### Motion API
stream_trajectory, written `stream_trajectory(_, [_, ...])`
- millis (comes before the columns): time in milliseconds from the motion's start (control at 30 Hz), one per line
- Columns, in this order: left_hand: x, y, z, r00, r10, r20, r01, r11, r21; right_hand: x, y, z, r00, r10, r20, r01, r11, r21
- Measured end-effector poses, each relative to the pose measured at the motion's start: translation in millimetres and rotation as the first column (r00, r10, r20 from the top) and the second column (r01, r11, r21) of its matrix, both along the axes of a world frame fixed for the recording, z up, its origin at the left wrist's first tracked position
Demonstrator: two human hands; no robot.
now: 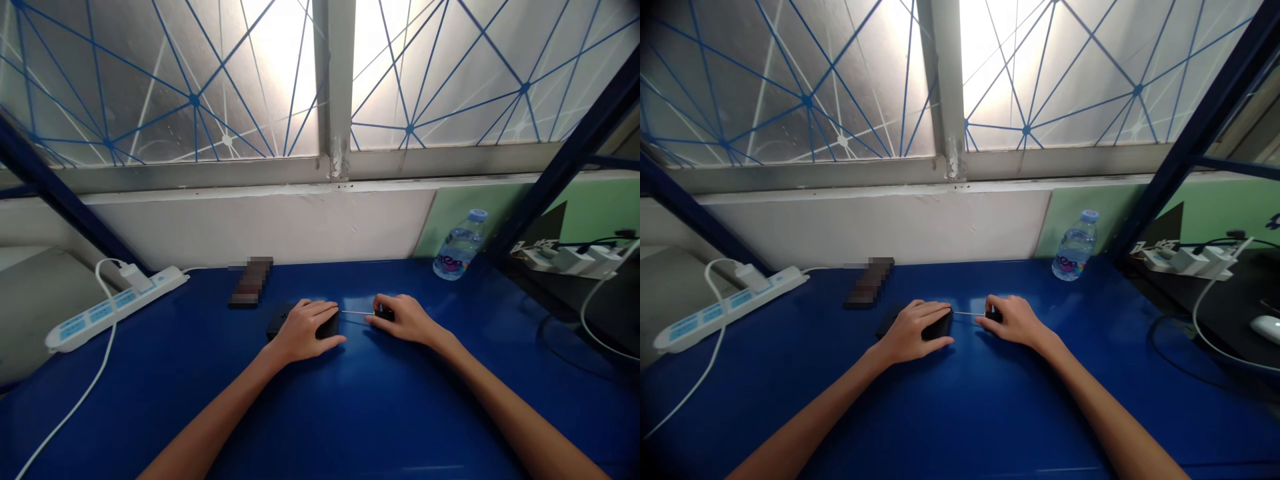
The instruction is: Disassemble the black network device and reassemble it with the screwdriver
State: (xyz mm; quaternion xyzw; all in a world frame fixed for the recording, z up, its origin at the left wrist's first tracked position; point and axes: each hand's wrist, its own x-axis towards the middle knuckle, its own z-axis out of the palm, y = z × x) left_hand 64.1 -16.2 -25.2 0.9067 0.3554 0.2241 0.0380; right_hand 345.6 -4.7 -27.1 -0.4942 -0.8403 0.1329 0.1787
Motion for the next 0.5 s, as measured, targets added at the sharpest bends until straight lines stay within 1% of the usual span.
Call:
stream_trajectory(133, [0,-2,1.8,1.000,-0.015,0.011,0.015,1.000,-0.006,2,0,3.6,0.999,0.026,-0.033,-0.026,1.000,0.013])
stream_trajectory(267, [0,-2,1.9,1.000,-0.020,0.021,0.020,1.000,-0.001,5,3,-1.1,0.999,0.048,0.003,-0.048,0.998,0.032])
stream_trajectory(500, [0,-2,0.2,1.000,-0.028,0.012,0.028,1.000,0.007,6,6,-9.7,0.996,0.002,0.088,-0.009,0.997,0.078])
